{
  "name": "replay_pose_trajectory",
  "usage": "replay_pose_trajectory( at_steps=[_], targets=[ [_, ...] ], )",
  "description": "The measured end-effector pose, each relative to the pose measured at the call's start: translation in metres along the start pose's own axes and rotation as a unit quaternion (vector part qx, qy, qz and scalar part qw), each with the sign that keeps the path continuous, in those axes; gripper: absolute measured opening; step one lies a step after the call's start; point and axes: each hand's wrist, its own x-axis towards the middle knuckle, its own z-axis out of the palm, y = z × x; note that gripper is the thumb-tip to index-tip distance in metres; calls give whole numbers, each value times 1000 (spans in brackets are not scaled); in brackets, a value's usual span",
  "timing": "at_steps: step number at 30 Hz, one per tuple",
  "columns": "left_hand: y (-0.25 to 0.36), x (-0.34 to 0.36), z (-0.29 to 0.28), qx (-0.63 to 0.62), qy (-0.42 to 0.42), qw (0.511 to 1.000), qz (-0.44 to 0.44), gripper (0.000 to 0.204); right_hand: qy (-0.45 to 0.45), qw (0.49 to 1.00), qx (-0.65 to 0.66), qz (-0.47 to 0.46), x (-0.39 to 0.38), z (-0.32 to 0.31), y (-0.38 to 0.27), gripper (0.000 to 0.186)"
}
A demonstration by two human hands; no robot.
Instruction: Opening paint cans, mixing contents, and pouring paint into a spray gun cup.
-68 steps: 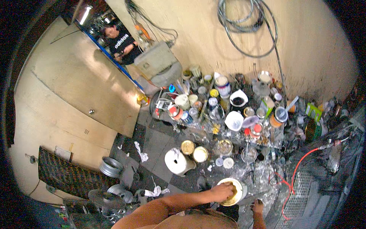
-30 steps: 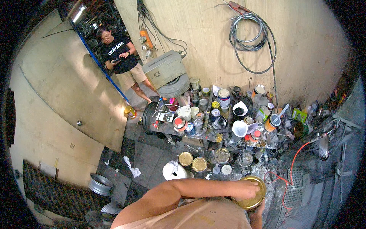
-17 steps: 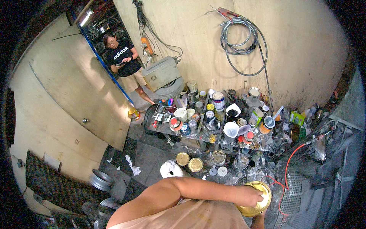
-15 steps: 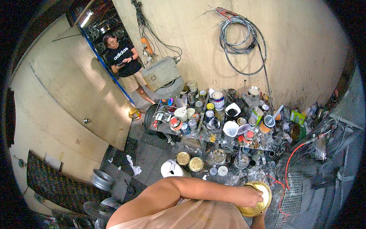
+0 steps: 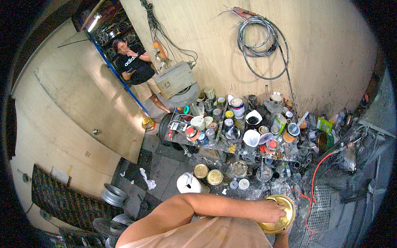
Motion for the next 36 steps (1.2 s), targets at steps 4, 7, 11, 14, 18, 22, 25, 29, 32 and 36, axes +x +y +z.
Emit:
replay_pose_trajectory(
  at_steps=[4,7,11,14,18,22,25,29,32,36],
  targets=[
    [-1,-3,-7,-12,17,1000,17,17,-16,1000,0,1,3,8,0,77],
    [1,-4,-17,0,28,999,34,16,-27,1000,0,1,0,7,1,76],
    [2,-5,-10,13,37,999,15,16,-39,999,-2,6,-6,1,-3,76],
    [7,-1,-25,-17,-4,1000,-18,15,-47,999,0,7,-3,10,1,75],
    [3,-1,-10,-50,0,998,-29,18,-46,999,0,8,3,39,11,75],
    [2,7,-36,-334,-51,916,-216,52,11,999,6,-29,-32,3,2,74],
    [-2,-13,-27,-210,-5,959,-188,40,76,994,13,-73,37,24,4,74],
    [-5,-7,-38,-101,-49,989,-100,29,122,984,21,-127,9,1,1,73],
    [1,7,-35,-107,-81,984,-118,30,125,983,22,-134,19,1,-3,73],
    [10,28,-32,-133,-113,970,-169,32,81,989,6,-122,-9,-7,-9,74]
  ],
)
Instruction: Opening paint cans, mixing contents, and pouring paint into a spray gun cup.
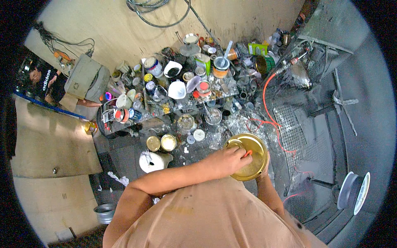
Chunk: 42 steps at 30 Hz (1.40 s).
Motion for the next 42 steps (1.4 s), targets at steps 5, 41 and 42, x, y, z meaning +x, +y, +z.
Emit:
replay_pose_trajectory(
  at_steps=[5,41,42],
  targets=[
    [0,30,25,-68,93,993,10,37,34,999,18,-14,2,-7,-17,74],
    [-312,267,-76,-193,448,851,-193,43,183,966,-155,100,321,148,-182,95],
    [-327,277,-76,-204,451,846,-197,43,176,963,-173,108,330,161,-186,94]
  ],
)
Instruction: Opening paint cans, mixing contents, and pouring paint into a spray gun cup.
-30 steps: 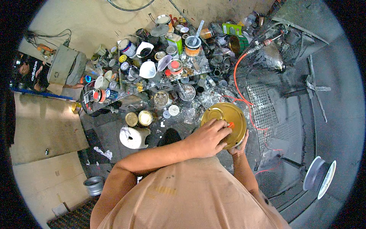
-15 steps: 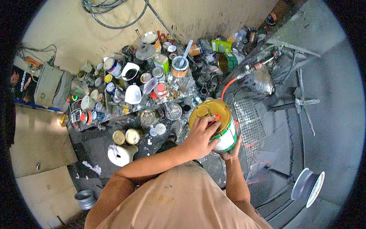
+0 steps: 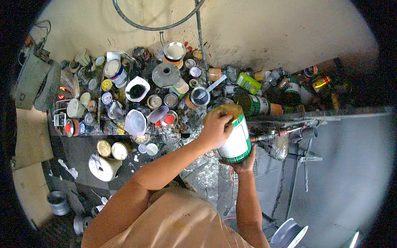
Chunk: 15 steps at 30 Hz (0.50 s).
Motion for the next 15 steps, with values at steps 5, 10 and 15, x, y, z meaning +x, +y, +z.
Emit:
replay_pose_trajectory(
  at_steps=[5,10,15],
  targets=[
    [-37,49,6,1,-7,993,-116,40,33,998,-32,46,30,32,-37,89],
    [-59,62,6,-10,5,990,-143,40,60,991,-85,80,43,57,-61,89],
    [-57,66,4,-43,29,984,-173,41,74,986,-130,75,37,72,-79,92]
  ],
)
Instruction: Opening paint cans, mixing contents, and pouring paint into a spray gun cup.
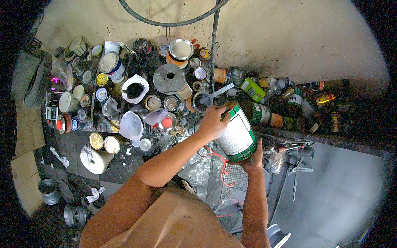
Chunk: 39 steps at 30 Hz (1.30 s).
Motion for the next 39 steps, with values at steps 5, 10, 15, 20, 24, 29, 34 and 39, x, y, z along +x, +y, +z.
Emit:
replay_pose_trajectory(
  at_steps=[5,10,15,20,24,29,34,39],
  targets=[
    [2,-1,1,-35,12,999,11,41,13,995,-96,-31,-23,17,-24,96],
    [7,-11,7,-86,53,995,14,40,49,987,-110,-107,-33,18,-35,86],
    [19,-14,14,-142,41,989,3,37,56,967,-125,-213,-33,-12,-49,77],
    [27,-15,8,-167,65,984,8,34,53,962,-145,-226,-46,2,-53,75],
    [25,-10,4,-195,26,981,-1,39,100,959,-141,-226,-54,7,-56,75],
    [31,-11,-2,-201,28,979,-6,36,102,949,-154,-255,-68,28,-54,71],
    [41,-15,-12,-205,32,978,-7,36,112,946,-164,-256,-77,37,-58,72],
    [39,-14,-13,-204,39,978,-3,36,114,939,-176,-274,-82,47,-57,74]
  ],
)
